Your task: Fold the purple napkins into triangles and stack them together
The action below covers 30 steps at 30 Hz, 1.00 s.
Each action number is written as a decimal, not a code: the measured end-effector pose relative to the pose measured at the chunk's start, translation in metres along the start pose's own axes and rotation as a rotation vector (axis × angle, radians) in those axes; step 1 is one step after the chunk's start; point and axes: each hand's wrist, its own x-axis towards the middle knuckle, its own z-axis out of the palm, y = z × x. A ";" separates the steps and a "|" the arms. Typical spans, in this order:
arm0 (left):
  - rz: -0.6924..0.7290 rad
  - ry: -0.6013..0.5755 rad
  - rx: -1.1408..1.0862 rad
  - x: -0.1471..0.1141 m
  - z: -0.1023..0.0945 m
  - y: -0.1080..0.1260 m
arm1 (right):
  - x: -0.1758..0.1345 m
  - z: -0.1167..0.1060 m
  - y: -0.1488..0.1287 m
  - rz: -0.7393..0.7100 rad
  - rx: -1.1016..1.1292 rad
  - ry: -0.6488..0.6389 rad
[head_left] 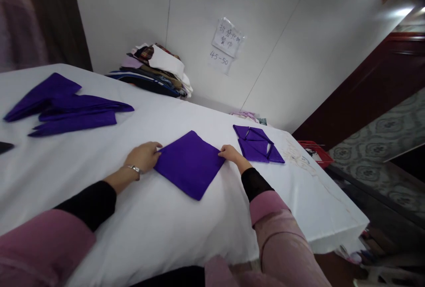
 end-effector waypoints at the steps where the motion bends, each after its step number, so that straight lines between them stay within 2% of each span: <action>1: -0.014 0.031 -0.009 0.006 -0.006 -0.006 | -0.009 0.005 -0.002 -0.010 0.037 -0.030; 4: -0.071 0.058 -0.005 0.021 -0.024 -0.024 | -0.034 0.024 -0.004 -0.049 0.154 -0.117; 7: -0.040 0.076 -0.002 0.019 -0.034 -0.030 | -0.049 0.037 0.003 -0.061 0.250 -0.041; 10: 0.109 0.093 -0.008 -0.002 -0.031 -0.026 | -0.056 0.039 0.016 -0.047 0.301 0.104; 13: 0.254 0.067 -0.042 -0.039 -0.023 -0.016 | -0.064 0.039 0.023 -0.092 0.336 0.200; 16: 0.292 0.020 -0.080 -0.079 -0.015 -0.008 | -0.074 0.043 0.020 -0.278 0.326 0.278; 18: 0.316 -0.008 -0.100 -0.102 -0.011 -0.003 | -0.078 0.047 0.014 -0.407 0.282 0.280; 20: 0.343 -0.033 -0.103 -0.117 -0.008 0.000 | -0.080 0.052 0.010 -0.477 0.239 0.268; 23: 0.371 -0.069 -0.085 -0.127 -0.006 0.003 | -0.080 0.055 0.008 -0.516 0.178 0.253; 30: 0.383 -0.058 -0.085 -0.126 -0.007 0.009 | -0.088 0.050 0.011 -0.545 0.136 0.186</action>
